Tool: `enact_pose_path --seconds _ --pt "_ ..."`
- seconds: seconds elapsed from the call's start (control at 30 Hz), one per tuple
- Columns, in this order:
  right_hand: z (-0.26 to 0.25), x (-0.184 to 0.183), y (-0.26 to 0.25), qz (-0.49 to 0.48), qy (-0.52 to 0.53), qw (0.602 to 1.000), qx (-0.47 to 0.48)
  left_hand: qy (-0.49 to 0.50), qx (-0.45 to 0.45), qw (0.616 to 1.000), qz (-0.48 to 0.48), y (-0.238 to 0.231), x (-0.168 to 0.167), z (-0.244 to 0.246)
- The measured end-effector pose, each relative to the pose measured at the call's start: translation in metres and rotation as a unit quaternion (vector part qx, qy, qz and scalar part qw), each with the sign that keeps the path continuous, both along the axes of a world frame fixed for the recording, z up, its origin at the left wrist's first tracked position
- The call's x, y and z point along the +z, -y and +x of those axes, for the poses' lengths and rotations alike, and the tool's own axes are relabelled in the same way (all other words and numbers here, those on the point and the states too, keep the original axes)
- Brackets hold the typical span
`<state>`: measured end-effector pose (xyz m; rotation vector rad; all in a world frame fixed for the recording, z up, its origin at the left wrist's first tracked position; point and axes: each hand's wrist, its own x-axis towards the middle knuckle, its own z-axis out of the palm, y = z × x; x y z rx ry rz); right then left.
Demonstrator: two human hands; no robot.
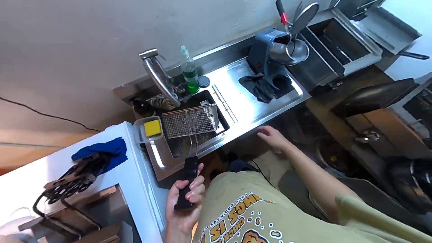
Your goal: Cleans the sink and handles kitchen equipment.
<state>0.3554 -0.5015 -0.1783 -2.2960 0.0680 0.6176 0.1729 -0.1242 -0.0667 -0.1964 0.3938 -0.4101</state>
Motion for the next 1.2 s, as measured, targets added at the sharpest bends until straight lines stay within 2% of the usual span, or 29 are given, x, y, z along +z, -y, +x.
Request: enact_pose_path --seconds 0.17,0.33,0.53,0.63,0.7,0.8,0.9,1.1,1.2 --pt "0.087 -0.017 0.042 -0.087 0.108 0.990 -0.035 0.033 -0.030 0.999 -0.023 0.017 -0.001 -0.001" --pt "0.178 -0.016 0.048 -0.130 0.150 0.979 -0.043 0.039 -0.041 0.997 -0.054 0.045 -0.010 0.008" --pt "0.251 -0.025 0.039 -0.219 0.106 0.967 0.070 0.062 -0.064 0.996 0.013 0.077 -0.011 0.033" --pt "0.278 -0.032 0.036 -0.201 0.051 0.975 0.076 0.078 -0.066 0.991 0.084 0.092 -0.012 0.044" --pt "0.292 -0.041 0.038 -0.171 0.052 0.979 0.098 0.085 -0.060 0.987 0.125 0.101 -0.010 0.050" --pt "0.308 -0.053 0.035 -0.147 0.096 0.964 0.199 0.105 -0.053 0.980 0.162 0.107 -0.006 0.062" --pt "0.325 -0.073 0.026 -0.137 0.192 0.935 0.266 0.124 -0.054 0.971 0.196 0.108 0.000 0.069" --pt "0.341 -0.101 -0.063 0.011 0.240 0.928 0.283 0.130 -0.059 0.951 0.273 0.107 0.025 0.069" --pt "0.327 -0.088 -0.094 0.070 0.211 0.932 0.286 0.108 -0.052 0.944 0.306 0.111 0.038 0.066"
